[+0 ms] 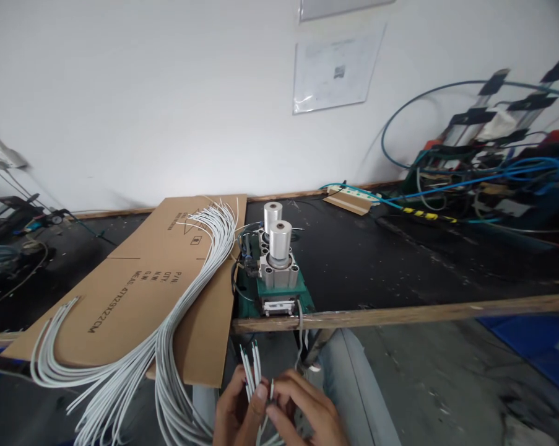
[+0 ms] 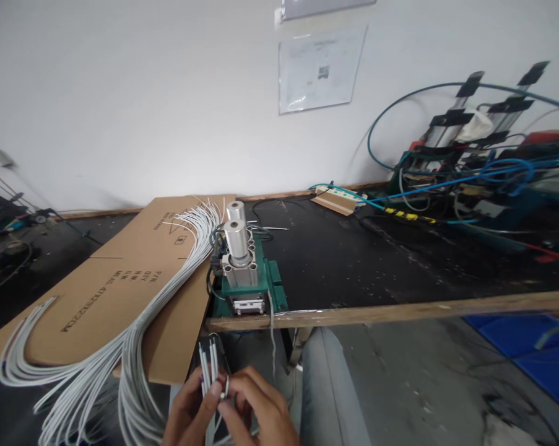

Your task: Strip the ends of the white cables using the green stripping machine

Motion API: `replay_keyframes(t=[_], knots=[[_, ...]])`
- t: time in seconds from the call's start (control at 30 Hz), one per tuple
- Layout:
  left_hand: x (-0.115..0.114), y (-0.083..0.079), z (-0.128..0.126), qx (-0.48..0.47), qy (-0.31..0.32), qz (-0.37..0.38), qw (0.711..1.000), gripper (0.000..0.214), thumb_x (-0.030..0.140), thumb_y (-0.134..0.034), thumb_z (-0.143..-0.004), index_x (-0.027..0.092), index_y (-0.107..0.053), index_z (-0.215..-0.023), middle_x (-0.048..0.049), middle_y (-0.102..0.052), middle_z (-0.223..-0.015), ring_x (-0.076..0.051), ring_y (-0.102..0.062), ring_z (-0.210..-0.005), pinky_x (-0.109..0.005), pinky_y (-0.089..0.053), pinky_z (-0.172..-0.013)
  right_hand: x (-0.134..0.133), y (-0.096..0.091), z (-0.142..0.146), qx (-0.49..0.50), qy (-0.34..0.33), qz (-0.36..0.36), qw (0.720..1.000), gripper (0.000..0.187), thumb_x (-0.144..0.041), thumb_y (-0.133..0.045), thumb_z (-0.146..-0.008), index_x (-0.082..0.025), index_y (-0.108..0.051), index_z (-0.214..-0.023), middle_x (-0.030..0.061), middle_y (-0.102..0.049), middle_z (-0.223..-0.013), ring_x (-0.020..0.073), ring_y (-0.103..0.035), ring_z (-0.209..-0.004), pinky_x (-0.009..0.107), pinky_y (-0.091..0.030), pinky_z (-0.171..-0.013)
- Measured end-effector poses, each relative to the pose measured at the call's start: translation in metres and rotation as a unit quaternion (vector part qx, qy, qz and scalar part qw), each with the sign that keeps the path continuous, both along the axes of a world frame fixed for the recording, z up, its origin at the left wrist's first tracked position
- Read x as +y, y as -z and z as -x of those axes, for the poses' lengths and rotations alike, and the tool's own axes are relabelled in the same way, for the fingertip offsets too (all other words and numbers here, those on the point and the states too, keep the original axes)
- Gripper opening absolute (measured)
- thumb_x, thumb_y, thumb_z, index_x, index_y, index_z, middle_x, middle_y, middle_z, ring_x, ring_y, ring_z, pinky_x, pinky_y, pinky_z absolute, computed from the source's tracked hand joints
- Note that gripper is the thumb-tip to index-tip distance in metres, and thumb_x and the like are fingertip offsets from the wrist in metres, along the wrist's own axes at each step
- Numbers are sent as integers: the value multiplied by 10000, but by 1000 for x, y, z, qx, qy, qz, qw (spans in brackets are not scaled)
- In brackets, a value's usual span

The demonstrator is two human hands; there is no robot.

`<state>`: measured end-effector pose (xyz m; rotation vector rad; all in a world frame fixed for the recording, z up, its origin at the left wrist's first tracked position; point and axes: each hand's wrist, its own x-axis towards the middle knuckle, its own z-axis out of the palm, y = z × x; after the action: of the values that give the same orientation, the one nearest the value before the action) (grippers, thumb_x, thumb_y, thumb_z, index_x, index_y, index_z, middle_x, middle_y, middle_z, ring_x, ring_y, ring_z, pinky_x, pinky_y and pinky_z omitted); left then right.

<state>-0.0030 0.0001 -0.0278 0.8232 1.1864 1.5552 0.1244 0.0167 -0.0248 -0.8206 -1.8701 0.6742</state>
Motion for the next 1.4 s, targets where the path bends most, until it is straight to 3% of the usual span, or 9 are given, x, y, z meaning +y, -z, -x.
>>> replay_keyframes(t=[0.1, 0.17, 0.23, 0.37, 0.53, 0.7, 0.8, 1.07, 1.4], knots=[[6, 2, 3, -18, -31, 25, 999, 429, 579, -808, -692, 163, -722, -751, -25, -569, -719, -100, -521, -708, -181, -397, -706, -2, 6, 17, 130, -20, 174, 976, 208, -298, -536, -981, -150, -587, -844, -6, -485, -679, 60, -500, -603, 129, -403, -568], [7, 1, 4, -20, -62, 33, 997, 483, 607, -788, -706, 143, -681, -785, -21, -546, -674, -84, -502, -651, -169, -395, -653, -7, 9, 24, 237, -20, 358, 903, 426, -547, -575, -942, -129, -599, -860, 2, -485, -677, 62, -467, -561, 145, -379, -505], [6, -5, 3, -29, -56, 76, 995, 573, 669, -753, -710, 131, -631, -862, 11, -461, -577, -52, -389, -503, -155, -310, -496, -10, 10, 25, 285, -9, 438, 852, 575, -688, -595, -868, -112, -596, -870, 8, -502, -674, 57, -448, -531, 154, -362, -481], [1, -25, -2, 3, 37, 134, 990, 727, 760, -758, -608, 73, -608, -792, 7, -416, -460, -27, -297, -411, -158, -168, -453, -7, 15, 17, 186, -105, 389, 896, 632, -706, -484, -925, -119, -467, -690, -11, -377, -511, 43, -367, -459, 154, -284, -466], [0, -47, 0, 12, 91, 162, 983, 712, 744, -781, -578, 85, -594, -770, 17, -403, -445, -10, -229, -415, -162, -124, -454, -4, 24, 10, 196, -151, 368, 896, 524, -555, -471, -997, -117, -488, -709, -10, -395, -548, 40, -348, -467, 157, -253, -453], [-1, -40, 5, 43, 97, 168, 980, 755, 772, -743, -602, 75, -584, -844, 34, -363, -471, -27, -231, -436, -179, -139, -462, -2, 5, 5, 157, -161, 385, 895, 556, -577, -462, -993, -121, -468, -675, -5, -398, -549, 42, -338, -475, 184, -228, -463], [-1, -35, 5, 85, 84, 155, 981, 545, 594, -715, -707, 76, -580, -814, 36, -353, -491, -42, -254, -453, -192, -147, -474, 1, -4, 1, 132, -170, 394, 893, 591, -620, -456, -979, -118, -467, -667, -5, -390, -526, 40, -325, -457, 194, -214, -463], [3, -43, -2, 117, 62, 131, 983, 236, 355, -575, -670, 122, -538, -690, 22, -438, -478, -47, -288, -438, -203, -168, -476, -4, 2, 0, 157, -125, 404, 892, 526, -630, -479, -970, -121, -486, -843, -34, -410, -549, 34, -336, -440, 166, -228, -422], [8, -55, 14, 274, 201, 98, 935, 199, 317, -473, -716, 132, -537, -679, -4, -471, -525, -84, -321, -507, -236, -212, -496, -2, -15, -16, 53, -131, 394, 908, 442, -486, -471, -994, -114, -533, -763, 18, -522, -601, 66, -453, -499, 182, -320, -487]])
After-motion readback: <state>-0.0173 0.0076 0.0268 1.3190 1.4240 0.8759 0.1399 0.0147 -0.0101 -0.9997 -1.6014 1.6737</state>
